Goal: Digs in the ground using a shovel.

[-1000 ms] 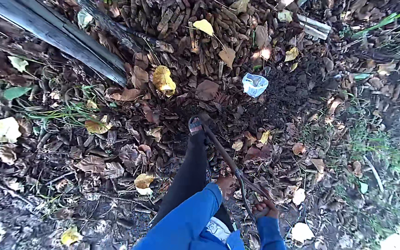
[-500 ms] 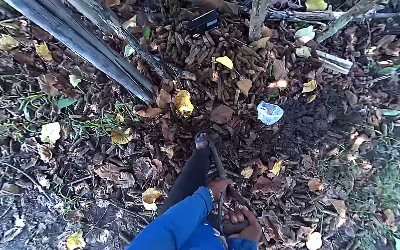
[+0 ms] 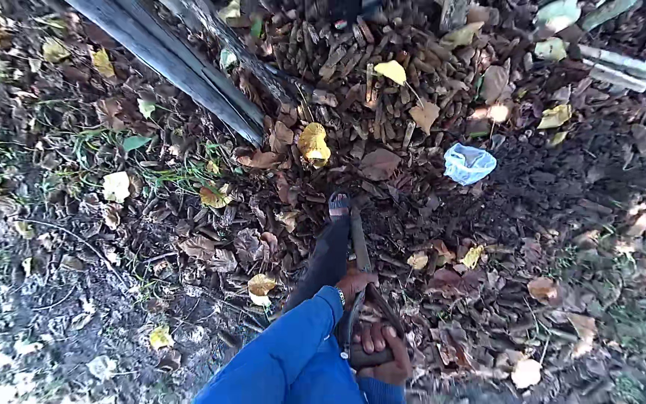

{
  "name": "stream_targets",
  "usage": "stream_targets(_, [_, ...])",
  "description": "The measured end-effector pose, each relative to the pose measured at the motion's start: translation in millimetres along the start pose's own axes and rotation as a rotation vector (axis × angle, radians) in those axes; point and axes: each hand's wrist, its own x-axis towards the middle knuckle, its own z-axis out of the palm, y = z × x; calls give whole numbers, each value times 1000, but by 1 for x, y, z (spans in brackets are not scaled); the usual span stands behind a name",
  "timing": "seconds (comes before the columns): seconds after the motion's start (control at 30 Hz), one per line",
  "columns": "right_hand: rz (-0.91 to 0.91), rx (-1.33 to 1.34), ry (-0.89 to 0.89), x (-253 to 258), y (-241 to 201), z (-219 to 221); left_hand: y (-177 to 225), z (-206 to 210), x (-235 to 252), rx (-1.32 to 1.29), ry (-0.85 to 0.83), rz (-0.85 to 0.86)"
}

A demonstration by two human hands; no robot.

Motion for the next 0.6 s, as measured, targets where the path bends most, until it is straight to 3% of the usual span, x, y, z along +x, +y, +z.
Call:
stream_targets(0.13, [-17, -6, 100, -43, -16, -114, -81, 38, 42, 141, 64, -13])
stream_targets(0.3, [28, -165, 544, -63, -54, -230, -141, 83, 91, 613, 52, 4])
stream_targets(0.47, [146, -289, 1107, -37, -73, -315, -144, 104, 134, 578, 27, -78])
stream_targets(0.6, [156, -550, 1470, -17, -57, -366, -122, 101, 192, 547, 152, -74])
